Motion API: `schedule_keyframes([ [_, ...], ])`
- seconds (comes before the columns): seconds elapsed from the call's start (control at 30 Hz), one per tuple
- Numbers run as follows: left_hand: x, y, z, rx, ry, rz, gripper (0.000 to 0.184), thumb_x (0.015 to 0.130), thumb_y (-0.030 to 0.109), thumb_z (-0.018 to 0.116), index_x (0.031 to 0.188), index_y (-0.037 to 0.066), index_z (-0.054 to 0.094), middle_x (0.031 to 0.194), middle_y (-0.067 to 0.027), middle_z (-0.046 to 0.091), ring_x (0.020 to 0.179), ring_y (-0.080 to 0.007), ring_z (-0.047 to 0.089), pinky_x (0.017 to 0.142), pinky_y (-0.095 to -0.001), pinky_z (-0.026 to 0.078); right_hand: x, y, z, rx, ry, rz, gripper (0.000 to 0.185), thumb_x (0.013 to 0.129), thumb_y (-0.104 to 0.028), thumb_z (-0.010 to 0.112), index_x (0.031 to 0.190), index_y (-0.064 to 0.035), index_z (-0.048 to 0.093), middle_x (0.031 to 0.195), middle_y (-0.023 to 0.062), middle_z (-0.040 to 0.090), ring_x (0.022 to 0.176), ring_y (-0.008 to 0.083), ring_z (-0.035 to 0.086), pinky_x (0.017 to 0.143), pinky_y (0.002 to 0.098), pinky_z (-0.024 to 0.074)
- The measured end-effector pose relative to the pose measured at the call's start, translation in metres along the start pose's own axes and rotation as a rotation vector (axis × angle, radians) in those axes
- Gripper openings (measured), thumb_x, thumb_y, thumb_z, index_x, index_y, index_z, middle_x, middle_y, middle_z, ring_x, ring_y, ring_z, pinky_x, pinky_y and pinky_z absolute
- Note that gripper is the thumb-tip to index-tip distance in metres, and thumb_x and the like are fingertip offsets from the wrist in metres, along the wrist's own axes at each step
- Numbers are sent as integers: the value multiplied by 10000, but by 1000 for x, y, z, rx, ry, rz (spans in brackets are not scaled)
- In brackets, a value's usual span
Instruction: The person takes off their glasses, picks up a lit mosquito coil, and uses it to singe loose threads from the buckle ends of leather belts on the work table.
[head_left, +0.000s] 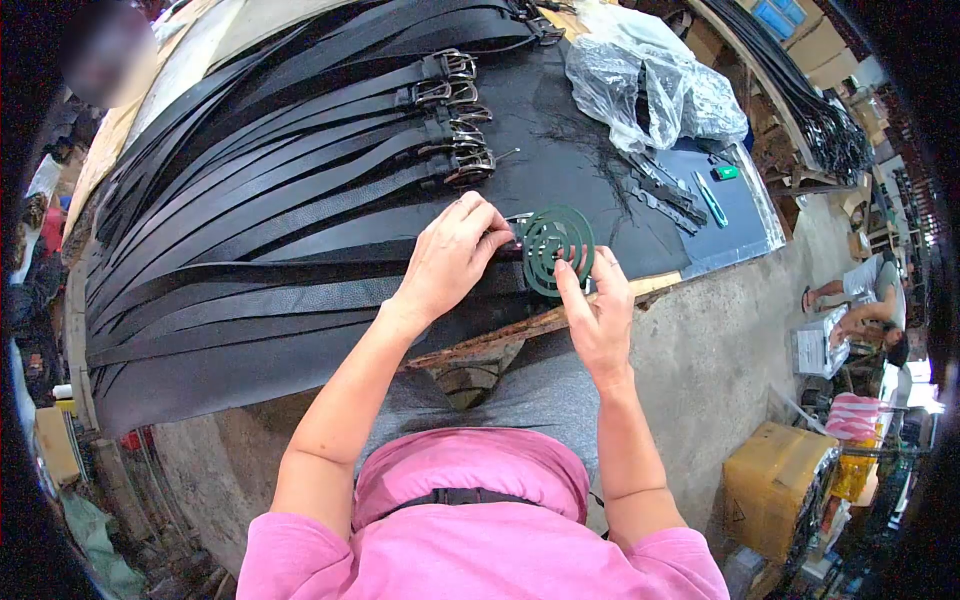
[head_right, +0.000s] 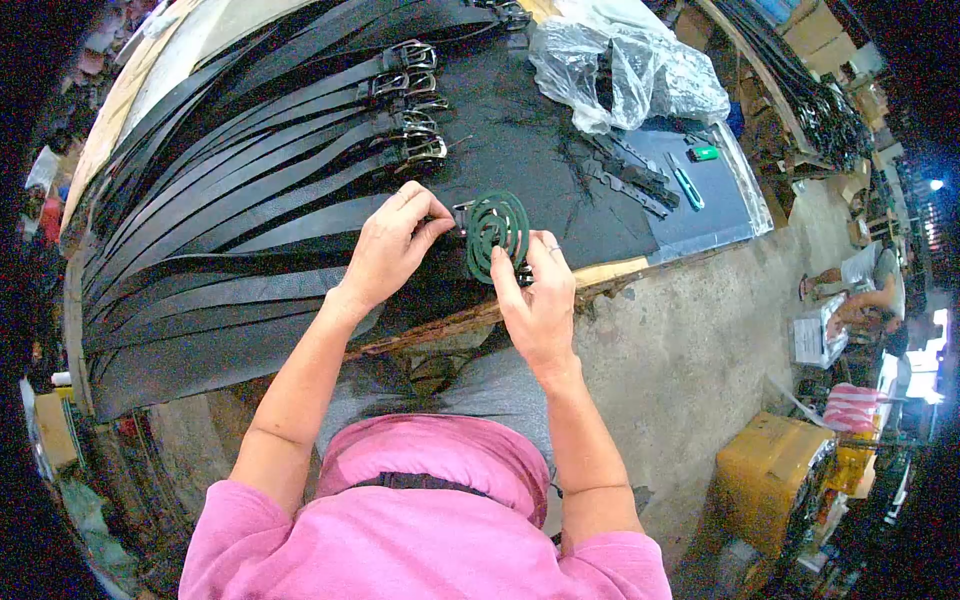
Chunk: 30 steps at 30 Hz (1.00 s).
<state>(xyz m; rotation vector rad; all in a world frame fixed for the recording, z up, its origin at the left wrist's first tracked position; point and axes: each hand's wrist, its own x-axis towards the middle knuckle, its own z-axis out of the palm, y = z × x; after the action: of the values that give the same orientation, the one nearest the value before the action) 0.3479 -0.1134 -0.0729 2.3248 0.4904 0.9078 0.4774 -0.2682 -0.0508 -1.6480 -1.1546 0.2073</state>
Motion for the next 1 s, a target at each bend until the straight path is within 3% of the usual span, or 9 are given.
schedule_keyframes([
  [0.17, 0, 1, -1, -6, -8, -25, 104, 872, 70, 678, 903, 6, 602, 885, -128, 562, 808, -318, 593, 702, -386, 478, 1, -2, -1, -21, -23, 28, 86, 896, -25, 618, 967, 21, 633, 912, 162, 616, 806, 293, 597, 709, 379, 467],
  [0.37, 1, -12, 5, -109, 103, -176, 125, 914, 98, 669, 963, 6, 599, 910, -113, 594, 816, -260, 606, 733, -353, 496, 1, -1, -2, 15, 13, 48, 82, 906, -35, 612, 956, 24, 639, 915, 163, 622, 817, 298, 600, 722, 387, 466],
  [0.47, 3, -16, 6, -173, 0, -335, 219, 896, 171, 717, 1011, 17, 612, 909, -99, 619, 835, -225, 606, 757, -330, 497, 3, 3, 2, 84, 78, 57, 79, 916, -39, 610, 949, 23, 646, 907, 143, 630, 816, 280, 599, 717, 376, 465],
  [0.6, 5, -15, 5, 53, -82, -271, 255, 853, 228, 763, 963, 24, 659, 925, -85, 660, 840, -185, 615, 766, -314, 500, 9, 9, 9, 134, 113, 100, 78, 926, -45, 612, 946, 21, 647, 876, 119, 622, 776, 250, 586, 692, 351, 456],
  [0.73, 7, -25, 9, -200, -67, -406, 215, 848, 206, 759, 936, 27, 678, 925, -88, 644, 878, -216, 607, 789, -350, 491, 10, 16, 16, 154, 118, 100, 81, 933, -55, 618, 930, 22, 639, 846, 104, 604, 733, 209, 559, 664, 325, 439],
  [0.8, 8, -20, 8, -286, -38, -449, 207, 840, 196, 761, 934, 28, 684, 920, -96, 628, 901, -239, 598, 794, -366, 487, 9, 18, 13, 117, 85, 108, 98, 963, -67, 612, 979, 19, 658, 903, 35, 587, 758, 97, 530, 660, 248, 421],
  [0.83, 8, -18, 8, -187, 2, -388, 195, 830, 182, 763, 916, 28, 680, 933, -111, 617, 929, -262, 586, 816, -378, 478, 9, 18, 12, 98, 70, 113, 109, 978, -72, 609, 1003, 17, 667, 932, 0, 579, 770, 41, 515, 658, 210, 413],
  [0.9, 8, -14, 11, 8, 78, -263, 173, 809, 154, 766, 879, 27, 673, 959, -141, 595, 985, -307, 562, 860, -404, 459, 8, 23, 12, 100, 82, 96, 107, 977, -72, 610, 998, 16, 666, 910, -1, 574, 753, 41, 504, 641, 211, 402],
  [1.0, 13, 4, 4, 102, 2, -274, 174, 788, 139, 774, 834, 16, 661, 955, -159, 578, 989, -333, 557, 870, -416, 461, 9, 23, 13, 111, 102, 75, 102, 971, -70, 613, 986, 16, 665, 878, -3, 565, 726, 44, 491, 619, 218, 390],
])
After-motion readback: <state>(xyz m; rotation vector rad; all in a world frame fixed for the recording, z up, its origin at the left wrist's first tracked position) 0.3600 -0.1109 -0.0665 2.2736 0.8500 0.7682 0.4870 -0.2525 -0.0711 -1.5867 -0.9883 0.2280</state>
